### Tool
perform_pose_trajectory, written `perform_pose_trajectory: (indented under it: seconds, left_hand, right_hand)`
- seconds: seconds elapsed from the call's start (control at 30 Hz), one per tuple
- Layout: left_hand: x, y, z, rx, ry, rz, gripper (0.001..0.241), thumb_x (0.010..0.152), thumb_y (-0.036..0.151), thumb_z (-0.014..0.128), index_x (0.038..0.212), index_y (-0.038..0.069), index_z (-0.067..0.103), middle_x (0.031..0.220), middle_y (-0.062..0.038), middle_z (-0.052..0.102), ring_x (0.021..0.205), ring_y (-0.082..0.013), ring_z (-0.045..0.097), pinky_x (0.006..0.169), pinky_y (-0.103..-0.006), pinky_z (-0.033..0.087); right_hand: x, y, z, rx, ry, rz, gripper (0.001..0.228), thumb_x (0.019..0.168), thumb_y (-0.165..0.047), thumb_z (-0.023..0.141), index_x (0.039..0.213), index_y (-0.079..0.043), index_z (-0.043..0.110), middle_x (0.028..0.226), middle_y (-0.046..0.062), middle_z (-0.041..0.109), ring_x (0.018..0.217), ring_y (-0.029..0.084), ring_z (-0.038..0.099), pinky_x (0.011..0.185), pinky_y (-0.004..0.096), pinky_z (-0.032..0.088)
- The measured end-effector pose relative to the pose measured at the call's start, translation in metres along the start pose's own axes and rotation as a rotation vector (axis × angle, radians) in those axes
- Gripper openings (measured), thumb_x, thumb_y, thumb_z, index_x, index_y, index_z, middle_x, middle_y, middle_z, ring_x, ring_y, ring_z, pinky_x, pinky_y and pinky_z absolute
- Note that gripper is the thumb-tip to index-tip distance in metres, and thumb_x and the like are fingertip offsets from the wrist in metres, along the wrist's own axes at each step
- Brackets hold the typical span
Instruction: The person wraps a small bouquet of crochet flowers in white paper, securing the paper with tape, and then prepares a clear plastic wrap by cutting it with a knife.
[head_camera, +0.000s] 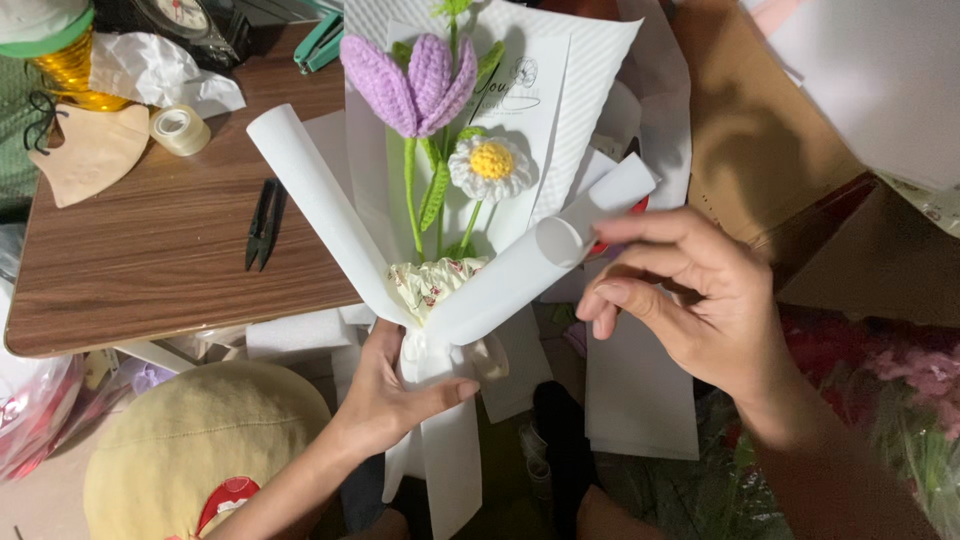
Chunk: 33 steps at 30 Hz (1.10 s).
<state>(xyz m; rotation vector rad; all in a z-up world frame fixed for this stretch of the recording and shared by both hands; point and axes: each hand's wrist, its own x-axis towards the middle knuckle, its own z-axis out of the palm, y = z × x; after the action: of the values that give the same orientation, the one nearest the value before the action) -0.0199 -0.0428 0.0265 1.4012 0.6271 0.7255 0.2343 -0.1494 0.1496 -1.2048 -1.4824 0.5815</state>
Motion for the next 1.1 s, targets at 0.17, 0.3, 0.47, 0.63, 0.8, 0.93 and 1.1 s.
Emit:
perform_pose_trajectory:
  seconds: [0.17,0.3,0.47,0.63,0.8,0.93,1.1]
  left_hand:
    - [-0.004,0.007,-0.001,-0.131,-0.082,-0.111,0.074,0.077,0.004,0.081,0.142,0.008,0.047,0.138,-0.007,0.061,0.129,-0.0196,0.059,0.101,-0.0441,0.062]
    - [-0.007,0.01,-0.006,-0.073,-0.109,-0.174,0.072,0.078,0.008,0.08,0.142,0.008,0.048,0.134,-0.007,0.062,0.123,-0.0163,0.06,0.097,-0.04,0.061]
    - [-0.007,0.027,0.001,-0.275,-0.371,-0.016,0.015,0.087,-0.009,0.065,0.084,0.006,0.063,0.075,0.001,0.056,0.065,-0.0059,0.051,0.056,-0.0214,0.042]
    - [-0.007,0.026,0.0,-0.167,-0.312,0.002,0.015,0.09,-0.002,0.069,0.081,0.008,0.062,0.067,0.002,0.056,0.058,-0.0055,0.05,0.05,-0.0227,0.04]
    - [-0.009,0.008,-0.005,-0.13,-0.279,-0.025,0.017,0.09,0.002,0.074,0.078,0.008,0.063,0.068,0.005,0.054,0.062,-0.003,0.048,0.052,-0.0204,0.039]
    - [-0.008,0.025,-0.002,-0.165,-0.383,-0.035,0.025,0.091,0.001,0.072,0.07,0.01,0.061,0.062,0.004,0.054,0.053,-0.0059,0.045,0.049,-0.0231,0.032]
    - [-0.009,0.01,0.0,-0.216,-0.324,0.002,0.01,0.092,-0.002,0.068,0.095,0.005,0.062,0.073,0.001,0.053,0.066,-0.0054,0.047,0.057,-0.0226,0.043]
  right_hand:
    - [0.005,-0.004,0.003,-0.079,-0.021,-0.045,0.019,0.099,-0.001,0.056,0.112,0.012,0.056,0.079,0.019,0.075,0.056,0.021,0.076,0.057,0.026,0.065]
    - [0.009,0.0,0.0,-0.138,-0.025,-0.155,0.014,0.099,0.0,0.055,0.094,0.013,0.059,0.078,0.02,0.075,0.059,0.025,0.08,0.056,0.027,0.067]
    - [0.007,0.006,-0.006,-0.116,0.046,-0.082,0.013,0.1,0.001,0.054,0.096,0.014,0.056,0.075,0.024,0.071,0.059,0.029,0.078,0.057,0.031,0.065]
    - [0.005,0.016,-0.01,0.009,0.031,-0.086,0.013,0.098,0.001,0.061,0.106,0.007,0.053,0.079,0.022,0.071,0.063,0.03,0.08,0.059,0.033,0.072]
    - [0.001,0.019,-0.01,-0.024,0.015,-0.077,0.011,0.097,0.002,0.06,0.098,0.008,0.05,0.076,0.026,0.072,0.063,0.029,0.079,0.063,0.033,0.069]
    - [0.0,0.027,-0.016,-0.102,0.058,-0.097,0.008,0.098,0.005,0.059,0.096,0.009,0.053,0.07,0.024,0.068,0.067,0.034,0.081,0.062,0.034,0.071]
    - [-0.003,0.035,-0.019,-0.039,0.132,0.006,0.022,0.093,0.007,0.069,0.103,0.004,0.05,0.089,0.022,0.073,0.075,0.032,0.08,0.075,0.034,0.069]
